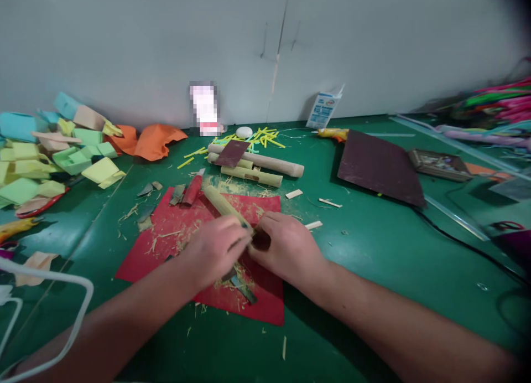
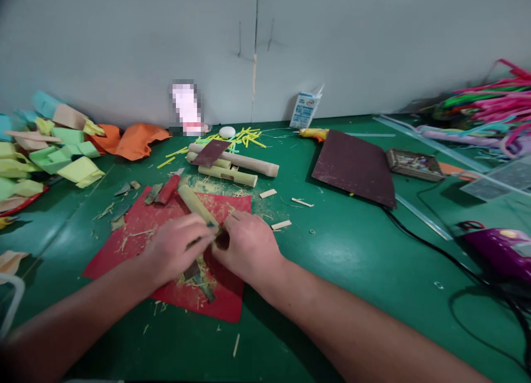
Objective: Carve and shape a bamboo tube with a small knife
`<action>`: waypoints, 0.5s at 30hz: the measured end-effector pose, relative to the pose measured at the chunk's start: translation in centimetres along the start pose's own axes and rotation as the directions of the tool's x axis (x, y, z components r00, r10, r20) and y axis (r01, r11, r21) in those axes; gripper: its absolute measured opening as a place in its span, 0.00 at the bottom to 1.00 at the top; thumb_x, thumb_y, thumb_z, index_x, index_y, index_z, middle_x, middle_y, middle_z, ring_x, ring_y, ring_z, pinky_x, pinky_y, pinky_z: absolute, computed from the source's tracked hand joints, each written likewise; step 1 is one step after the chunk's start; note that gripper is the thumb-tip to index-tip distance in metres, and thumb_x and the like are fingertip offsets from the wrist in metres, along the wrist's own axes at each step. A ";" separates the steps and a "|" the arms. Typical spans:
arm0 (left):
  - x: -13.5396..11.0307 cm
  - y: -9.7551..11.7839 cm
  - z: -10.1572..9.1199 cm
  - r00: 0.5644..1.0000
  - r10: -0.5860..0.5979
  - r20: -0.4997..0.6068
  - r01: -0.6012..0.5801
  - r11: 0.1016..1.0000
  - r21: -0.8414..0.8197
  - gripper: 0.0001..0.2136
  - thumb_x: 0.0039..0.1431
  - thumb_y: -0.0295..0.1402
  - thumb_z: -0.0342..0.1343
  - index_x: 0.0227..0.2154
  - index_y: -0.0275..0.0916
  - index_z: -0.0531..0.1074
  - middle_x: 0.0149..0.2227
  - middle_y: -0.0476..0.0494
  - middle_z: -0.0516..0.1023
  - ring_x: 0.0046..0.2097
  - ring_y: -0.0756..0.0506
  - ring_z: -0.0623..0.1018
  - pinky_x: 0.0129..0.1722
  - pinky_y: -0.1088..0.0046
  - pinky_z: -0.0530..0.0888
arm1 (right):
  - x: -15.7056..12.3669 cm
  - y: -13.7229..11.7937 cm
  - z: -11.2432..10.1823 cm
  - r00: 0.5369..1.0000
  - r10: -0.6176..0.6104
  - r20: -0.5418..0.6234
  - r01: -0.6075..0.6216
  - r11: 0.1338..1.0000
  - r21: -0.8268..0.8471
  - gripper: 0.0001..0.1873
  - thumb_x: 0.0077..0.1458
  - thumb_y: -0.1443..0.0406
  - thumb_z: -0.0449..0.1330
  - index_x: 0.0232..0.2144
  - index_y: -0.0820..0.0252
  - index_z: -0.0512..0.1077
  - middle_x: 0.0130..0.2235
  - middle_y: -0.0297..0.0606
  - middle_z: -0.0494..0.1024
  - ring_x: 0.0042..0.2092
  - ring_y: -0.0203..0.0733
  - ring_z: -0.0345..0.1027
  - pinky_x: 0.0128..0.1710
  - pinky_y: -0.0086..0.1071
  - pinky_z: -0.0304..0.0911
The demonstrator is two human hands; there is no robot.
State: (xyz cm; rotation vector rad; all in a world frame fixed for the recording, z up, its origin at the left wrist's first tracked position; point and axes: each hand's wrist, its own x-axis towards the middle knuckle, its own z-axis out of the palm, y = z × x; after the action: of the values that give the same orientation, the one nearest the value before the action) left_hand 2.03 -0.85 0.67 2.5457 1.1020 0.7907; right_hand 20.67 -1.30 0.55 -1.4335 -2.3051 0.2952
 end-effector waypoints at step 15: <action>0.2 -0.1 0.0 1.000 0.002 -0.031 -0.001 0.999 0.052 0.09 0.65 0.29 0.49 0.34 0.35 0.74 0.30 0.45 0.71 0.34 0.48 0.72 0.34 0.72 0.70 | 0.1 0.1 0.2 1.000 -0.017 -0.022 0.017 1.000 -0.006 0.07 0.45 0.63 0.59 0.22 0.60 0.65 0.26 0.34 0.68 0.29 0.36 0.58 0.28 0.32 0.46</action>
State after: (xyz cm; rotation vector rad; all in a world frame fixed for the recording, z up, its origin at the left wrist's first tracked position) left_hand 2.06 -0.63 0.63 2.5857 1.1452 0.8148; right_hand 20.61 -1.18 0.37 -1.4124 -2.3013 0.2668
